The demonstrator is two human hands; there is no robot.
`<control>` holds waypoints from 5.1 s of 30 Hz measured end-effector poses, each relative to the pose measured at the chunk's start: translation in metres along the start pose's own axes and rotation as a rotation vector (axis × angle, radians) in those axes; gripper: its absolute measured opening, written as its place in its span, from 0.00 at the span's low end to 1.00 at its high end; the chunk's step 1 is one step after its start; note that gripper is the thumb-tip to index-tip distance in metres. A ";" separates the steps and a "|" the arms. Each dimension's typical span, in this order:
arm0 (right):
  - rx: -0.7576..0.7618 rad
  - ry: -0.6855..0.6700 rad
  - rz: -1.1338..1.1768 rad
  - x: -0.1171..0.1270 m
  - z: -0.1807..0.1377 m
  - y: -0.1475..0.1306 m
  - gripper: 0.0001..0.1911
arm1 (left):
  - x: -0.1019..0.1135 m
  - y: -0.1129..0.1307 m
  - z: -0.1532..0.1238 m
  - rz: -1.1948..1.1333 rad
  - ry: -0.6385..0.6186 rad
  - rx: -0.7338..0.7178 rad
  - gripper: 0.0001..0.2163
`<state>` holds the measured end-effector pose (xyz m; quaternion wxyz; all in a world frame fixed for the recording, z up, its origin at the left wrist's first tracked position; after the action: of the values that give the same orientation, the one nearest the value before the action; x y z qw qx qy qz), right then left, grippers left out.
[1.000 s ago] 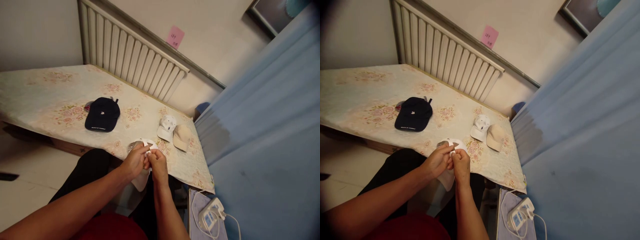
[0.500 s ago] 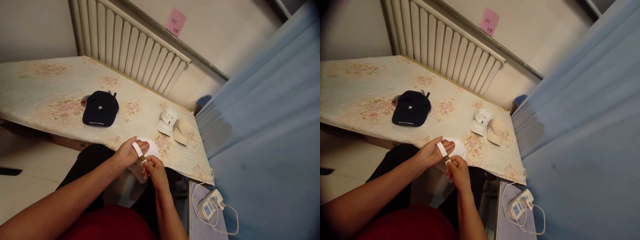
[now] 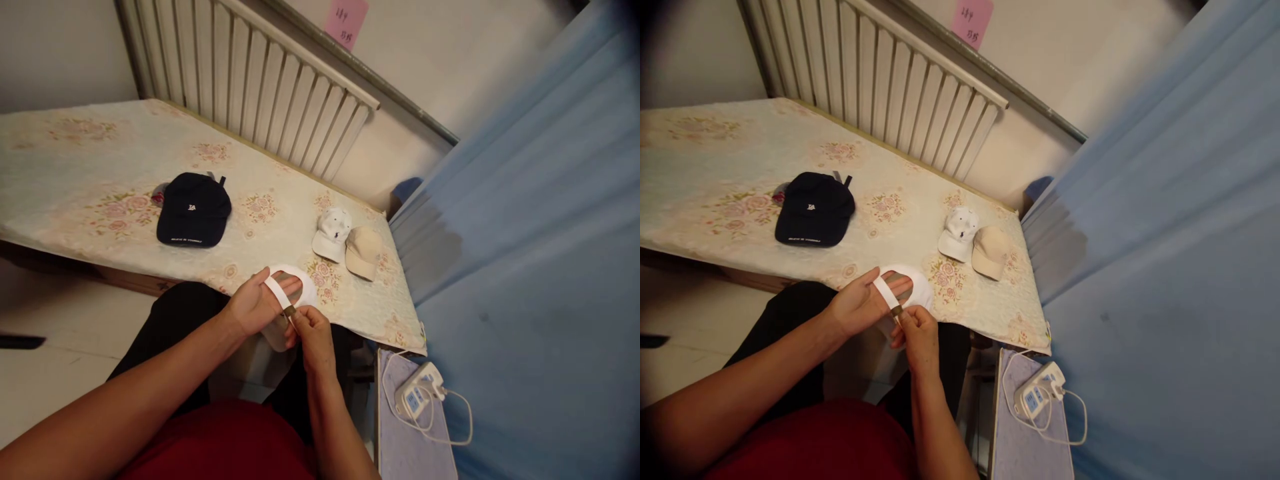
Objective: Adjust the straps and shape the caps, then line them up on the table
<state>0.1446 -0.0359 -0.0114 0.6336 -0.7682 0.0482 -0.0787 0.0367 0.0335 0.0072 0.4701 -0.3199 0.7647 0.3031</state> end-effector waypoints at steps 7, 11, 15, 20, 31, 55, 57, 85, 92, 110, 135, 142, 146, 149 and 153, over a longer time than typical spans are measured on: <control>-0.021 -0.006 0.032 -0.002 -0.001 0.003 0.09 | 0.003 0.002 0.000 -0.001 0.046 -0.017 0.13; -0.029 -0.015 0.050 -0.004 -0.001 0.001 0.10 | 0.004 0.003 0.000 -0.004 0.059 -0.018 0.14; -0.047 -0.018 0.064 -0.005 -0.002 0.001 0.10 | 0.004 0.003 -0.001 -0.005 0.069 -0.017 0.14; -0.073 -0.014 0.063 -0.005 -0.003 0.000 0.10 | 0.006 0.000 -0.001 -0.005 0.065 -0.003 0.15; -0.018 -0.040 0.032 -0.007 -0.006 0.003 0.05 | 0.006 0.002 -0.002 0.005 0.078 -0.031 0.14; -0.016 0.005 0.072 -0.008 -0.005 0.007 0.06 | 0.008 0.002 0.000 0.014 0.082 -0.014 0.14; -0.023 0.006 0.078 -0.009 -0.005 0.008 0.06 | 0.009 0.003 0.000 0.024 0.083 -0.016 0.14; -0.080 0.022 0.116 -0.013 0.000 0.020 0.09 | 0.009 -0.003 -0.010 0.137 -0.020 -0.003 0.07; -0.091 0.024 0.102 -0.015 0.001 0.020 0.09 | 0.018 -0.003 -0.004 0.153 0.056 -0.023 0.10; -0.103 0.027 0.040 -0.013 0.001 0.022 0.13 | 0.016 -0.001 -0.010 0.118 0.086 -0.049 0.07; -0.089 0.015 0.070 -0.010 0.003 0.023 0.10 | 0.012 -0.004 -0.009 0.177 0.022 -0.060 0.05; -0.087 0.017 0.069 -0.010 0.004 0.026 0.09 | 0.015 -0.005 -0.008 0.190 0.000 -0.055 0.07; -0.093 0.016 0.072 -0.011 0.003 0.025 0.10 | 0.016 -0.004 -0.007 0.179 -0.002 -0.049 0.09; -0.095 0.012 0.073 -0.012 0.003 0.024 0.10 | 0.016 -0.005 -0.009 0.170 -0.006 -0.035 0.13; -0.094 0.015 0.064 -0.012 0.003 0.024 0.09 | 0.017 -0.004 -0.010 0.156 0.041 -0.042 0.15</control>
<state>0.1340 -0.0358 -0.0363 0.5988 -0.7944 0.0811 -0.0616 0.0289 0.0197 -0.0051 0.4227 -0.2752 0.7902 0.3481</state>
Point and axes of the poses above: each hand's wrist, its own z-axis towards the middle knuckle, its own x-axis out of the back of the hand, y = z × x, the point moved 5 cm from there along z, towards the middle knuckle, and after that the axes turned 7 degrees about -z, right-handed, at the moved point
